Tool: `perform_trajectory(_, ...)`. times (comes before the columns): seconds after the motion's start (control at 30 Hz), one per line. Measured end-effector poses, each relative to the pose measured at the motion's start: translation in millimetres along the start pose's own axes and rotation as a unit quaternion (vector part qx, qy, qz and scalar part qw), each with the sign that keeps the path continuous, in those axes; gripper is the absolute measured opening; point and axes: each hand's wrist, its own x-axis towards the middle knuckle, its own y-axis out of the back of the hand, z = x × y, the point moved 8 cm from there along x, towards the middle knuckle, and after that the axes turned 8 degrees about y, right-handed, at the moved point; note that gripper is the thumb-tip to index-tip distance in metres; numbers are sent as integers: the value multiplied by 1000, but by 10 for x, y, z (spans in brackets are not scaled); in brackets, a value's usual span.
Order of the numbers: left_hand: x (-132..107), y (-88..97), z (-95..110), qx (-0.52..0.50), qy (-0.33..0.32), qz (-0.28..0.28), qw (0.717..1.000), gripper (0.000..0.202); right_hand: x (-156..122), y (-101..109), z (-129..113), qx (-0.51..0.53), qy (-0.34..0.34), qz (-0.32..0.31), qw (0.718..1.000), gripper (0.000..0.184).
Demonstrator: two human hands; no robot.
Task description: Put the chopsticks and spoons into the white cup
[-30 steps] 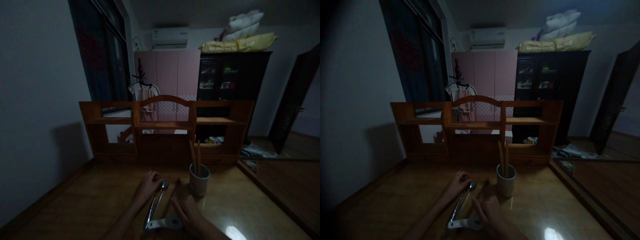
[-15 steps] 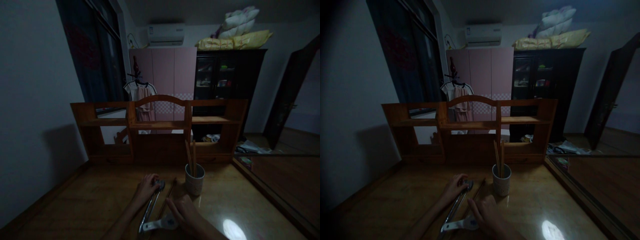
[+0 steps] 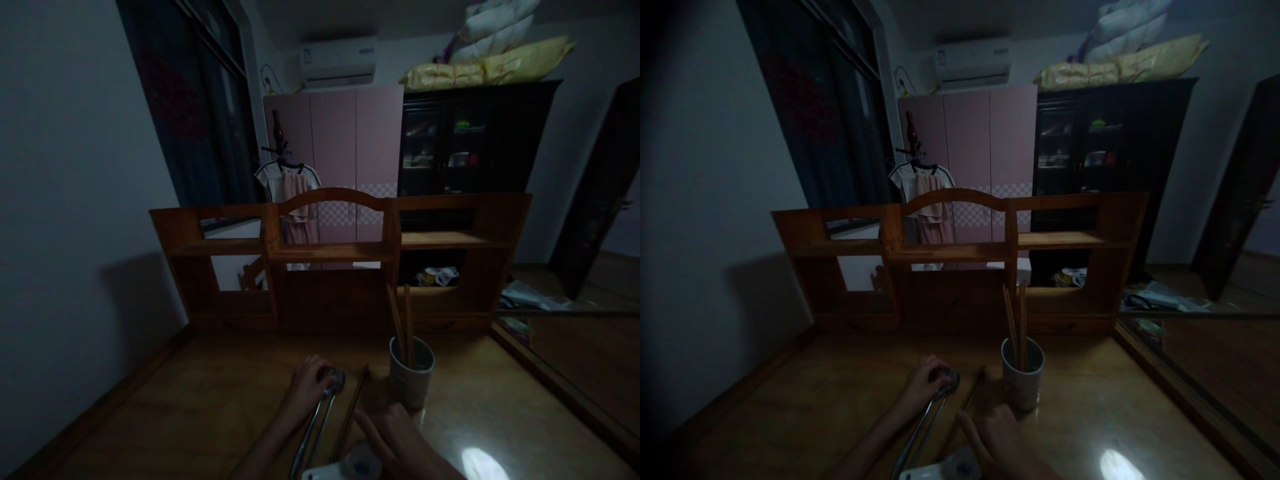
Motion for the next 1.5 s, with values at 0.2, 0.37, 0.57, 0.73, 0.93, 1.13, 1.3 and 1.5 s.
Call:
perform_trajectory(0.2,10,-2,-68,-4,10,12,1000,16,46,-23,67,46,-92,-42,994,52)
perform_trajectory(0.37,-15,10,-71,-34,17,10,999,20,144,-20,52,127,-165,-90,974,60)
perform_trajectory(0.57,-19,-46,-171,-45,40,-1,998,28,160,-10,93,174,-202,-85,960,64)
perform_trajectory(0.73,-16,-71,-184,-23,36,-5,999,32,178,21,114,184,-203,-71,959,66)
perform_trajectory(0.93,-67,-16,-42,-2,2,-1,1000,28,173,27,131,144,-192,-71,968,68)
perform_trajectory(1.13,-63,-4,-39,5,5,-3,1000,25,185,63,115,124,-177,-67,974,66)
perform_trajectory(1.3,-67,4,-16,8,-12,0,1000,25,190,59,101,110,-166,-64,978,63)
perform_trajectory(1.5,-56,-9,-49,16,-10,3,1000,25,194,81,93,140,-170,-48,974,60)
